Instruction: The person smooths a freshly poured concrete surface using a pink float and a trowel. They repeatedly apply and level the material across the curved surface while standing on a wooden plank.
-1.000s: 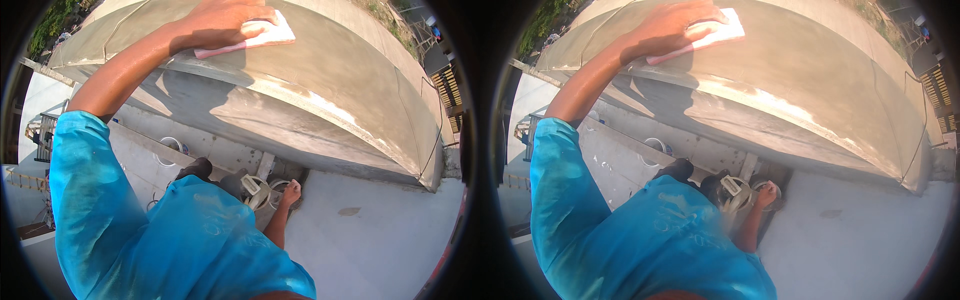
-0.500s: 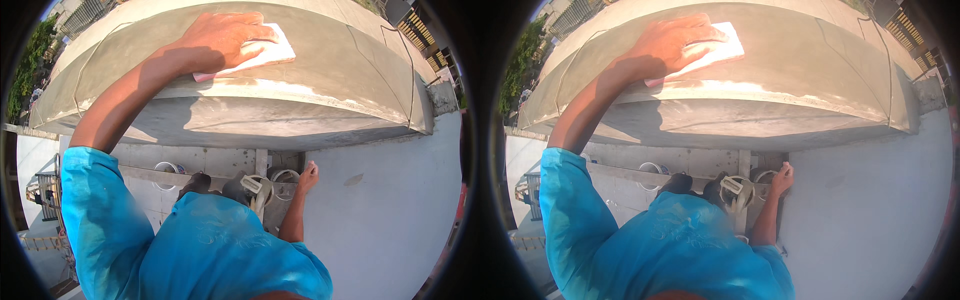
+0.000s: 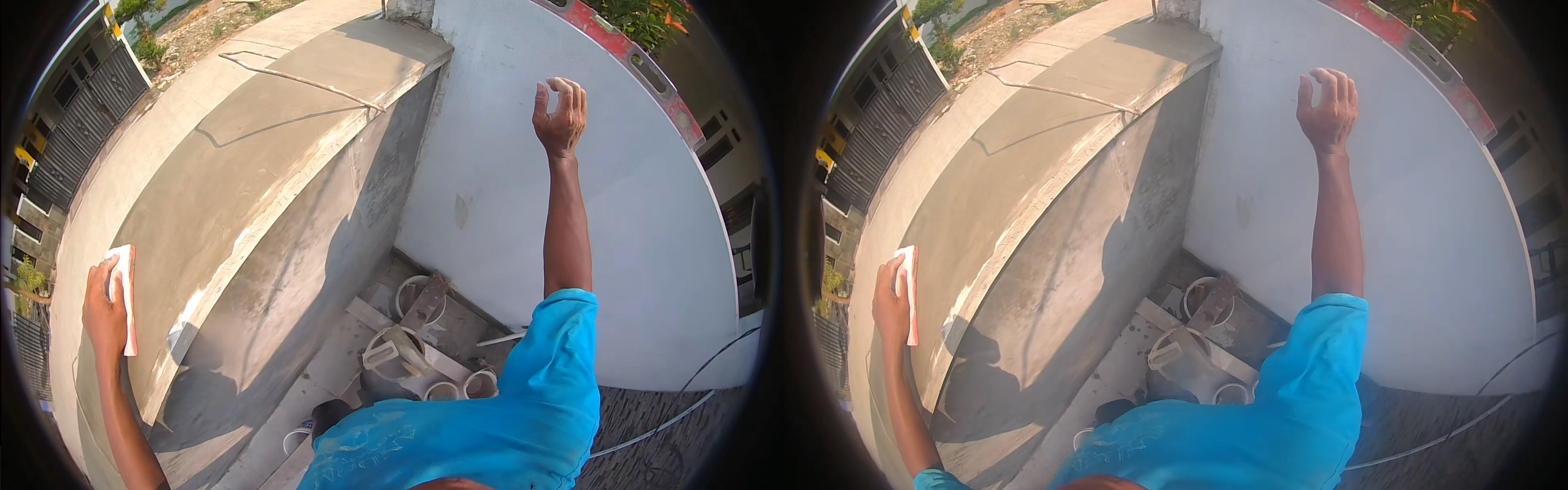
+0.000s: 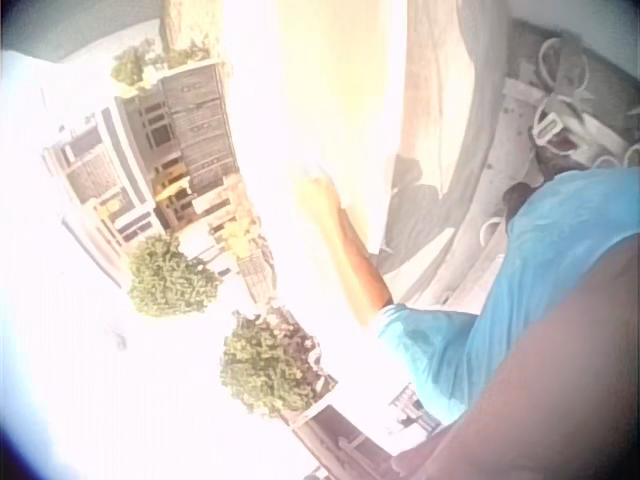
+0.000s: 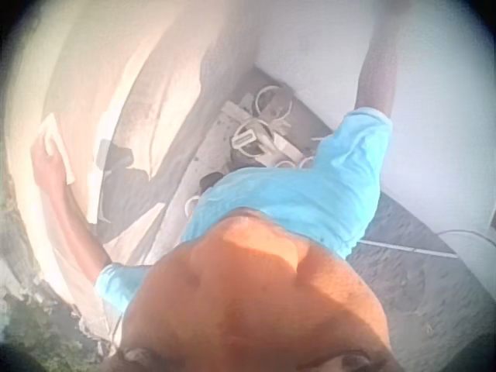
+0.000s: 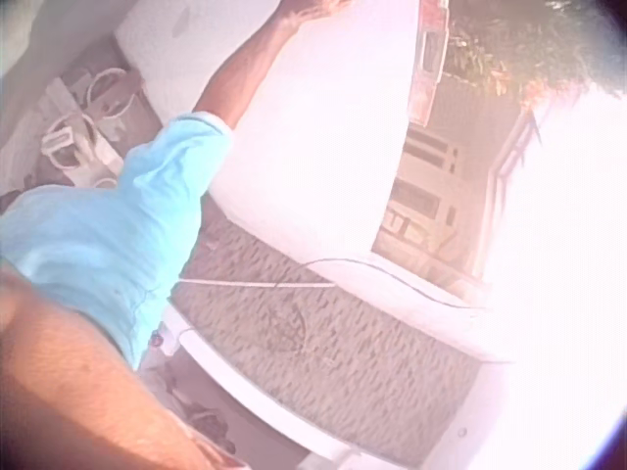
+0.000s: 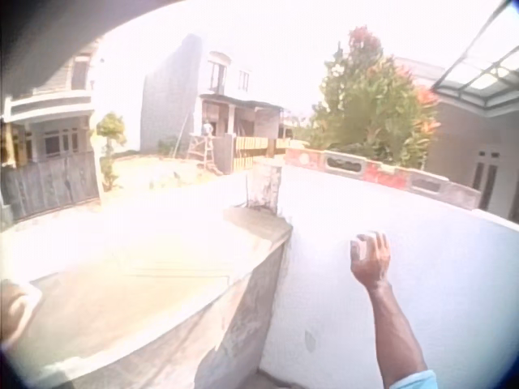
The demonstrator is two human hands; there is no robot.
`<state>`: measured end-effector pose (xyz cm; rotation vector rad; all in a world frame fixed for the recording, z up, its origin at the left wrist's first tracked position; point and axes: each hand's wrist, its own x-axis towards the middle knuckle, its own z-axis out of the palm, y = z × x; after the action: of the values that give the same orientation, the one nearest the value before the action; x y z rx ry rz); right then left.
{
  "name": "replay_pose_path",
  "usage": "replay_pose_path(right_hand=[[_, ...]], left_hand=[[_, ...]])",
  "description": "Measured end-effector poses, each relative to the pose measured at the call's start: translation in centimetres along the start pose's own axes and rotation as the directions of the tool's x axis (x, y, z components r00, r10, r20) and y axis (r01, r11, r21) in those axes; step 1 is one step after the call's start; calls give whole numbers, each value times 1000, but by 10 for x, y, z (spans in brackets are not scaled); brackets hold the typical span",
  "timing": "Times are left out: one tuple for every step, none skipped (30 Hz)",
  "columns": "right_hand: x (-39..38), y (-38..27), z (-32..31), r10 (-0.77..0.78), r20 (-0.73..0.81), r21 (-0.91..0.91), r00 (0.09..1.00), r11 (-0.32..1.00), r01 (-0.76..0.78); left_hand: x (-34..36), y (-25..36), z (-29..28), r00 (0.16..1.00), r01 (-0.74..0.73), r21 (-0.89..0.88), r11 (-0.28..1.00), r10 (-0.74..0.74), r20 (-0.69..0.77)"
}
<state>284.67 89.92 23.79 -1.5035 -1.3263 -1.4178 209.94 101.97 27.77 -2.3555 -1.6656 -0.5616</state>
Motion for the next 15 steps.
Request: replay_pose_path(right_hand=[[5, 11, -6, -22, -46, -58, 999, 998, 19], [13, 24, -11, -47, -91, -110, 995, 993, 37], [24, 36, -18, -61, -178, -209, 982, 978, 23], [40, 49, -23, -74, -268, -288, 960, 958, -7], [52, 69, -19, -99, -353, -347, 930, 937, -32], [71, 88, -36, -143, -398, -427, 906, 903, -45], [85, 106, -40, -185, -424, -422, 887, 907, -12], [93, 123, -38, -204, -403, -500, 892, 865, -28], [100, 140, -38, -225, -381, -577, 897, 816, -41], [104, 152, -37, -231, -356, -627, 906, 778, -48], [109, 163, -36, -231, -337, -668, 913, 742, -59], [99, 159, -11, -208, -327, -656, 922, 752, -63], [100, 161, -1, -202, -305, -669, 930, 741, -58], [100, 168, 1, -200, -282, -689, 938, 723, -53], [100, 179, 1, -198, -257, -713, 946, 700, -47]], left_hand=[[19, 16, 12, 1000, -23, -20, 1000, 23, 6], [48, 43, 30, 999, -44, -53, 998, 45, 3], [72, 89, 37, 998, -56, -94, 994, 59, 20], [92, 120, 44, 994, -80, -126, 989, 89, 64], [103, 155, 49, 984, -160, -152, 975, 169, 48], [104, 184, 44, 968, -236, -149, 960, 246, 52], [102, 209, 39, 948, -302, -135, 944, 312, 59], [99, 221, 40, 930, -351, -127, 928, 361, 72], [100, 215, 42, 937, -332, -158, 930, 344, 55], [99, 193, 41, 947, -303, -184, 935, 317, 49], [93, 168, 39, 961, -257, -192, 947, 271, 54], [85, 132, 43, 984, -170, -114, 979, 176, 40], [94, 110, 49, 994, -106, -51, 993, 107, 15], [112, 105, 56, 997, -37, 25, 999, 35, 63], [132, 125, 62, 996, -5, 63, 998, -1, 89]])
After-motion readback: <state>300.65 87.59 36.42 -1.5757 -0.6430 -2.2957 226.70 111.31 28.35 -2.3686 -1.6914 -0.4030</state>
